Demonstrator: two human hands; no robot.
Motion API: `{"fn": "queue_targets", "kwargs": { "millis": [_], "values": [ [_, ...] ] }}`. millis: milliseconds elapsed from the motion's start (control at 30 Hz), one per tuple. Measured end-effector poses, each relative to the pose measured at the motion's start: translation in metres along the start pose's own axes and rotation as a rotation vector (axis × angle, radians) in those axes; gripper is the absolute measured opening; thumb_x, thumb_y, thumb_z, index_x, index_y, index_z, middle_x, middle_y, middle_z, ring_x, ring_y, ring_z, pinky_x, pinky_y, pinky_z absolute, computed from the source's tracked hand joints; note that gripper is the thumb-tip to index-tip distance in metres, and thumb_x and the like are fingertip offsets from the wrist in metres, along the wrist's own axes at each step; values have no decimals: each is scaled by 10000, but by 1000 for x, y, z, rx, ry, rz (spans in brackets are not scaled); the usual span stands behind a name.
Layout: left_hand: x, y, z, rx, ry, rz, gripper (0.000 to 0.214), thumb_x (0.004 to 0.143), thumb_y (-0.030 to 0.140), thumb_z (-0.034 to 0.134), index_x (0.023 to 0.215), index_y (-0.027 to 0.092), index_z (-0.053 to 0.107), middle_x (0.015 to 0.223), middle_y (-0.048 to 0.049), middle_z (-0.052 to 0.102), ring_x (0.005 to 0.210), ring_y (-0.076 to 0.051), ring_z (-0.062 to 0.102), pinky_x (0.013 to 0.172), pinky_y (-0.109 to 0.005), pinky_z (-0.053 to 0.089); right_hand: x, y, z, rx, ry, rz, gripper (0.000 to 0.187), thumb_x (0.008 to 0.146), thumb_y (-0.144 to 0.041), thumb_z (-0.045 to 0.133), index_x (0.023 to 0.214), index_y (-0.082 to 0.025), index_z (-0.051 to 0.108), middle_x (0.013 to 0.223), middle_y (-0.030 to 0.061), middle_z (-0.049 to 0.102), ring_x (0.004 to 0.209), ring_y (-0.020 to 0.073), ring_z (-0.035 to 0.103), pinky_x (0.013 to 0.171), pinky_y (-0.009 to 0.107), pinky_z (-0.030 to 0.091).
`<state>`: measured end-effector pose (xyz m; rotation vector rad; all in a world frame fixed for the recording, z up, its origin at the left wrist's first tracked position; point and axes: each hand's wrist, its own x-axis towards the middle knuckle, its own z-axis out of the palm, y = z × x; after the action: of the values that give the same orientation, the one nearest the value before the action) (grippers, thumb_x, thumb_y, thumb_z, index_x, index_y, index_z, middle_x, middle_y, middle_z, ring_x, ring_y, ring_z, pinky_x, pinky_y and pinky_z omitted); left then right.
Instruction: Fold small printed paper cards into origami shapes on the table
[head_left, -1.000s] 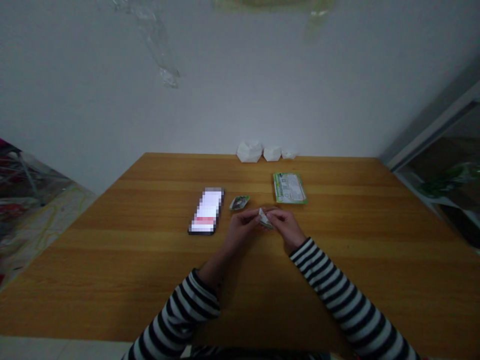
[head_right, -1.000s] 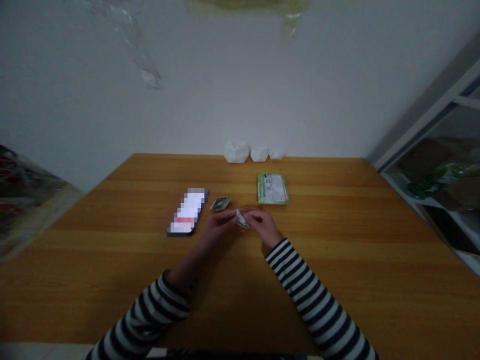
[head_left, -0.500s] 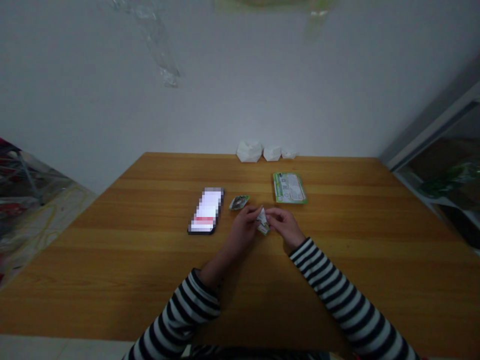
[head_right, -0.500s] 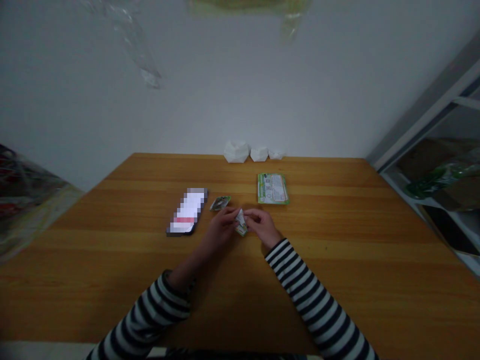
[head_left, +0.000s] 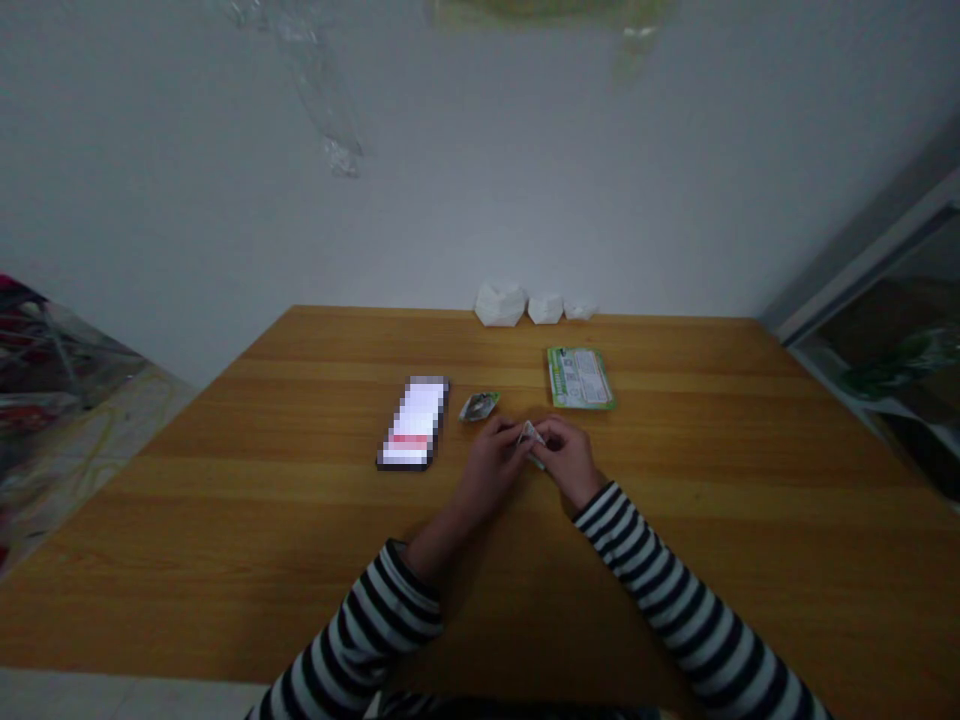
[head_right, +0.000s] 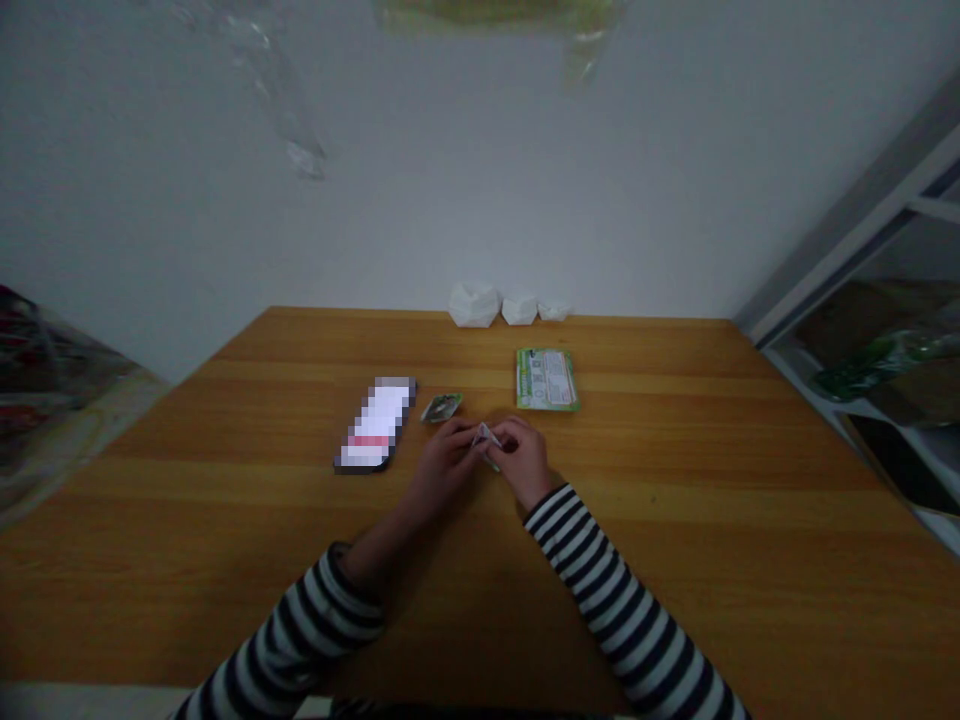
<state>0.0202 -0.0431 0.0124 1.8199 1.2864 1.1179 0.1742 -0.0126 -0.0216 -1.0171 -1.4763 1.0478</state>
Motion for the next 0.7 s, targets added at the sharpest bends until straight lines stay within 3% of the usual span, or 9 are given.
{"fn": "queue_targets", "kwargs": {
  "millis": [67,167,267,367,500,700],
  "values": [
    [2,-4,-2,-36,57,-58,284,941,343,548,933,155,761,896,-83,681,848,-214,623,806,-345,504,1,-2,-2,-2,26,-5,146,752,-313,763,674,-196,724,715,16,640,677,157,578,633,281,465],
    [5,-8,-6,-220,56,-178,297,903,387,595,952,143,757,887,-79,737,825,-223,658,783,-349,523,3,-5,-6,120,-15,114,234,764,-420,767,715,-192,754,690,23,684,658,167,597,629,293,483],
    [6,-9,-9,-373,40,-217,344,857,402,658,1068,138,722,877,-80,751,832,-228,686,768,-344,542,3,-6,-8,291,-82,213,290,749,-446,788,914,-208,786,758,28,748,694,181,653,681,313,526],
    [6,-9,-11,-319,102,-185,356,872,374,651,1155,158,673,873,-74,746,806,-209,693,745,-328,546,3,-6,-9,369,-94,207,394,759,-424,795,1112,-255,755,900,37,785,810,201,705,793,353,554],
    [6,-10,-12,-183,61,-79,255,862,341,679,1044,173,739,1065,-111,754,990,-244,689,913,-398,524,5,-7,-15,341,-171,156,334,790,-423,777,1083,-265,775,1155,70,761,1075,244,692,987,425,510],
    [7,-14,-14,-224,-3,-115,487,721,340,832,1167,174,732,1210,-144,724,1070,-283,680,954,-447,526,10,-9,-26,335,-297,131,517,689,-329,871,1185,-284,734,1304,74,694,1203,260,640,1100,473,438]
  ]
}}
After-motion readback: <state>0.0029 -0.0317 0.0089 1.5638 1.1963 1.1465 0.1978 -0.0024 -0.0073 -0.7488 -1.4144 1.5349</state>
